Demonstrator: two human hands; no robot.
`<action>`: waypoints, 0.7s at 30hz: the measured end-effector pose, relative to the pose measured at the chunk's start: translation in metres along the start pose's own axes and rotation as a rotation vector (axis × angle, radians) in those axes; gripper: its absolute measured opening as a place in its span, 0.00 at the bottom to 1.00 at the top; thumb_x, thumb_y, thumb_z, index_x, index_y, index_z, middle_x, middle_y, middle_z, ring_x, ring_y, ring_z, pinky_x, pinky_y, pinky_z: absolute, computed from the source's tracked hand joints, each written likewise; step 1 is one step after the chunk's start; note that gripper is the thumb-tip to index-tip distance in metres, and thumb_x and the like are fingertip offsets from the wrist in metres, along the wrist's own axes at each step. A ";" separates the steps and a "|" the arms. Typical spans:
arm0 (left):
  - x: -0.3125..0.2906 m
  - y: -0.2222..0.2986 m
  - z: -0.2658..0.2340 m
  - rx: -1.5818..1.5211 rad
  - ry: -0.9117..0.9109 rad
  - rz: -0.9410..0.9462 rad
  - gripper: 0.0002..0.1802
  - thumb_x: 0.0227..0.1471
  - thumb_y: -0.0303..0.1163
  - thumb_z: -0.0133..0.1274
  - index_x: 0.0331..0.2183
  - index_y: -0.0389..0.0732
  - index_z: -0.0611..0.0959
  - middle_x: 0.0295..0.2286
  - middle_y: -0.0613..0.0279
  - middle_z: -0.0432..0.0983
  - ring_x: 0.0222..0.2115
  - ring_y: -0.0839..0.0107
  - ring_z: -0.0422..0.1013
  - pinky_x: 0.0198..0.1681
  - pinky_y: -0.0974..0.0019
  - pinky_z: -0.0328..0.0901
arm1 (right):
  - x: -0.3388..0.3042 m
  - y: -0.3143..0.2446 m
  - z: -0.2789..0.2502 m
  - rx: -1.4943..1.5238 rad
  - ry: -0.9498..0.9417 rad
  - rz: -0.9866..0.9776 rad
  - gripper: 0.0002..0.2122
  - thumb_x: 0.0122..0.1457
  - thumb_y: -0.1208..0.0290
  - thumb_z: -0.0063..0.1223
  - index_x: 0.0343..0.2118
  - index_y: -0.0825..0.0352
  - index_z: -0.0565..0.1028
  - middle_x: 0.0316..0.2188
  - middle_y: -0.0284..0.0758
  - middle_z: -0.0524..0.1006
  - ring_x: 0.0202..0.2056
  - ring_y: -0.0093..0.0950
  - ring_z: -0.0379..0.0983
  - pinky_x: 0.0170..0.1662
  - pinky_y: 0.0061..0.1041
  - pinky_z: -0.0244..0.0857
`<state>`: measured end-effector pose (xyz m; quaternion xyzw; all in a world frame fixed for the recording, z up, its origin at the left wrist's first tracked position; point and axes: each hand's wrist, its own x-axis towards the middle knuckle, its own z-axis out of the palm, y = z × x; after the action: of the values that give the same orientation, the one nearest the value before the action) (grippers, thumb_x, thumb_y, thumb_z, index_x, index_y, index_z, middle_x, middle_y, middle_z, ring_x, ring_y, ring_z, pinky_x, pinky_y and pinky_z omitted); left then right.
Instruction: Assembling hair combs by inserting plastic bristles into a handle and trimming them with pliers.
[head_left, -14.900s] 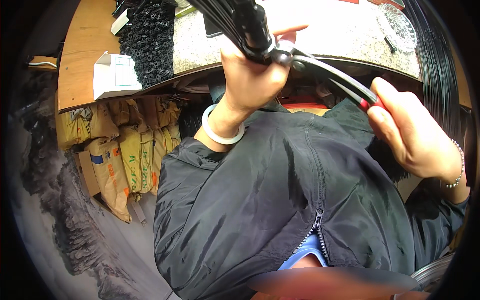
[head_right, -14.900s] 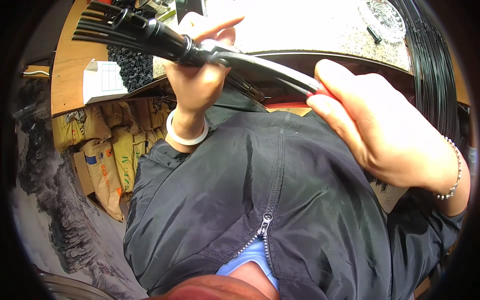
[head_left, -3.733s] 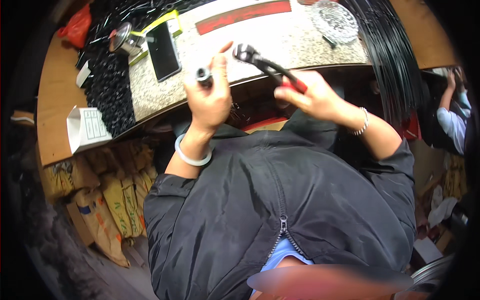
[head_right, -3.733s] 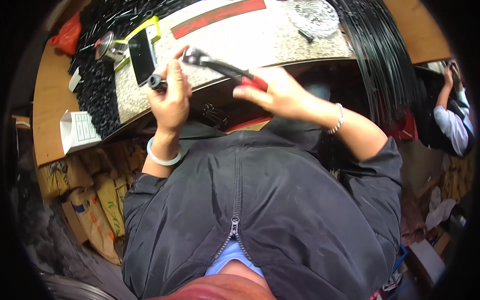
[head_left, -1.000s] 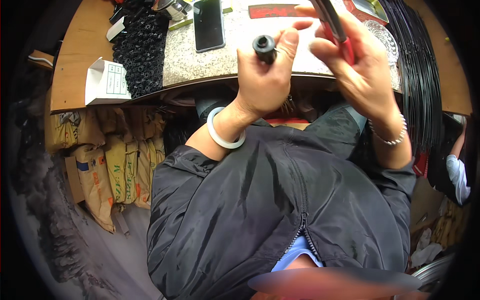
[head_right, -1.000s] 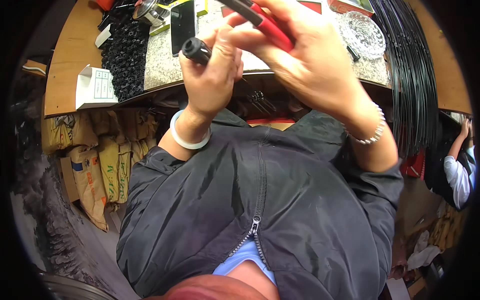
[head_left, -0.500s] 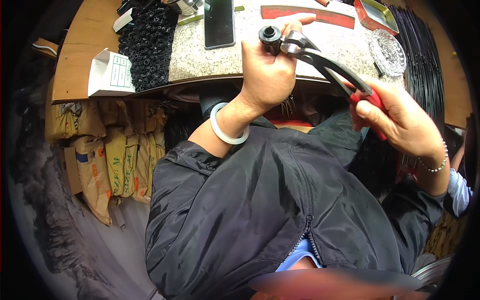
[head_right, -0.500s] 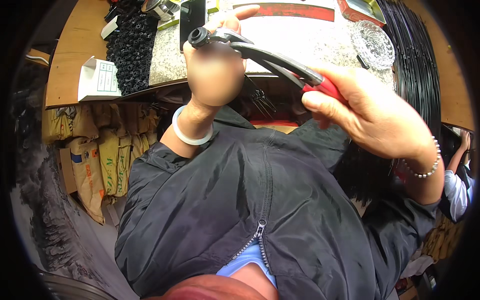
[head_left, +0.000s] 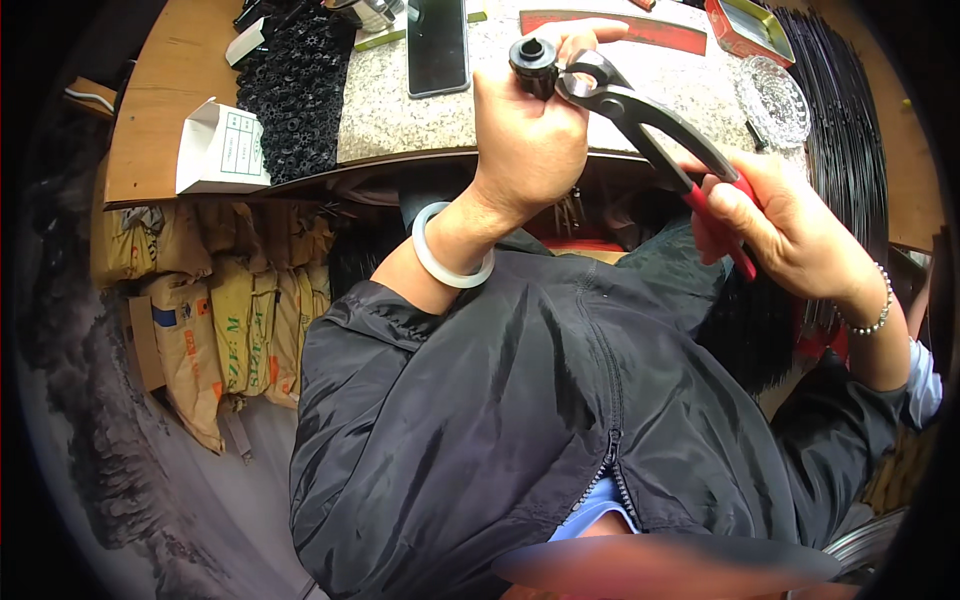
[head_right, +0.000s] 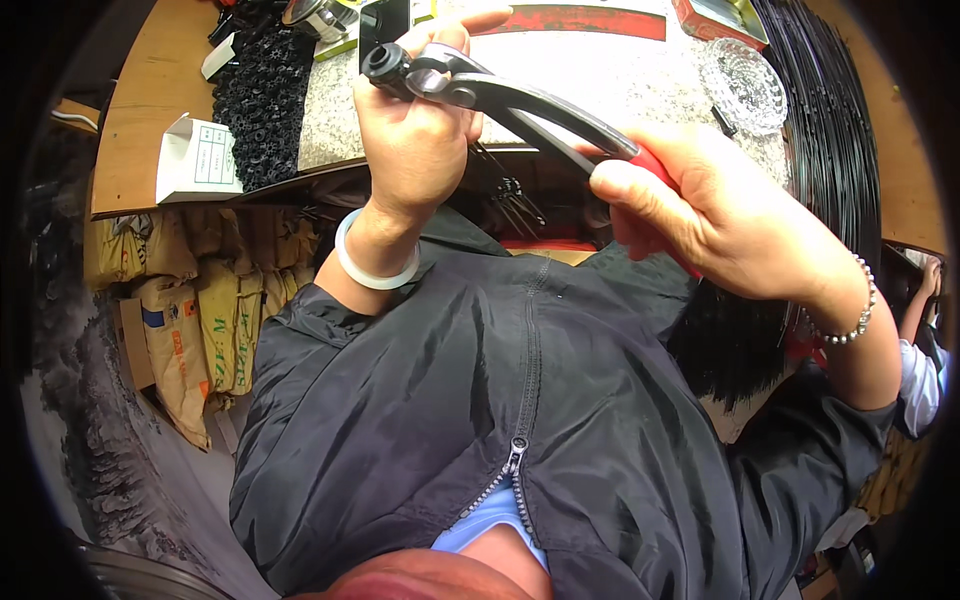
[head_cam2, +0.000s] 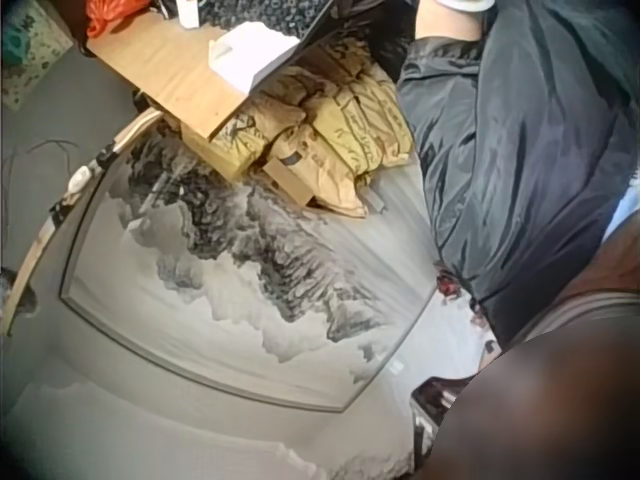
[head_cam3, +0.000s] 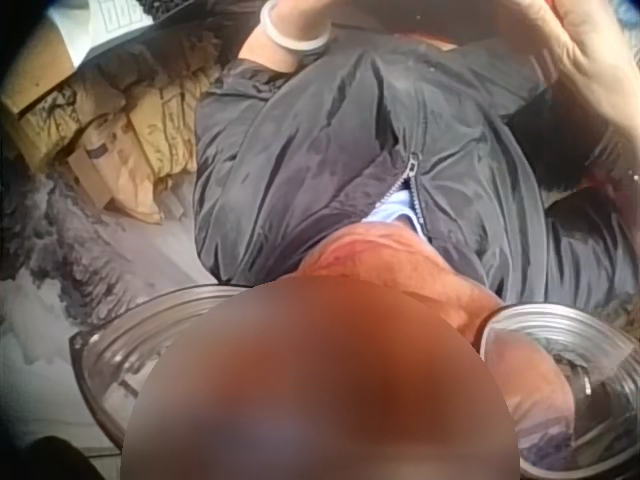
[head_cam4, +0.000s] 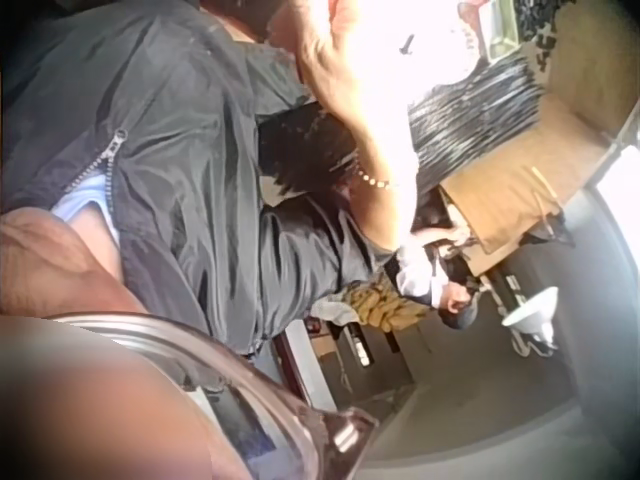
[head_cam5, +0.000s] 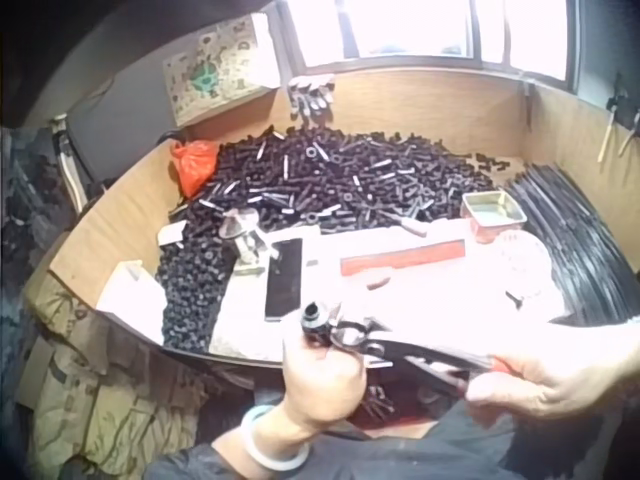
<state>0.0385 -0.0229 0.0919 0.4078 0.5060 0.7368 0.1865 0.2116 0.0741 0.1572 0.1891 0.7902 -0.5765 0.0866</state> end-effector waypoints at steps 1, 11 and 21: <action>0.002 0.000 0.000 -0.013 -0.006 0.007 0.09 0.51 0.21 0.43 0.29 0.29 0.78 0.21 0.66 0.73 0.22 0.84 0.62 0.25 0.77 0.59 | 0.001 0.001 0.003 0.026 0.059 -0.121 0.11 0.62 0.65 0.41 0.39 0.68 0.68 0.14 0.27 0.64 0.16 0.14 0.60 0.18 0.16 0.55; 0.006 -0.002 0.002 0.239 -0.088 0.180 0.11 0.55 0.27 0.43 0.33 0.32 0.79 0.12 0.75 0.62 0.11 0.90 0.55 0.12 0.80 0.47 | -0.011 -0.007 -0.009 -0.588 0.303 -0.328 0.16 0.61 0.68 0.42 0.48 0.73 0.64 0.16 0.28 0.62 0.18 0.17 0.59 0.23 0.17 0.57; 0.009 0.017 -0.004 0.006 -0.032 -0.119 0.15 0.57 0.31 0.43 0.41 0.29 0.73 0.12 0.75 0.59 0.09 0.88 0.53 0.12 0.81 0.50 | 0.041 0.109 -0.005 -0.654 0.454 -0.225 0.18 0.57 0.71 0.44 0.51 0.67 0.59 0.33 0.44 0.67 0.35 0.38 0.67 0.39 0.30 0.61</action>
<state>0.0321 -0.0262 0.1101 0.3894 0.5284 0.7163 0.2369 0.2177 0.1161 0.0488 0.1863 0.9465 -0.2448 -0.0980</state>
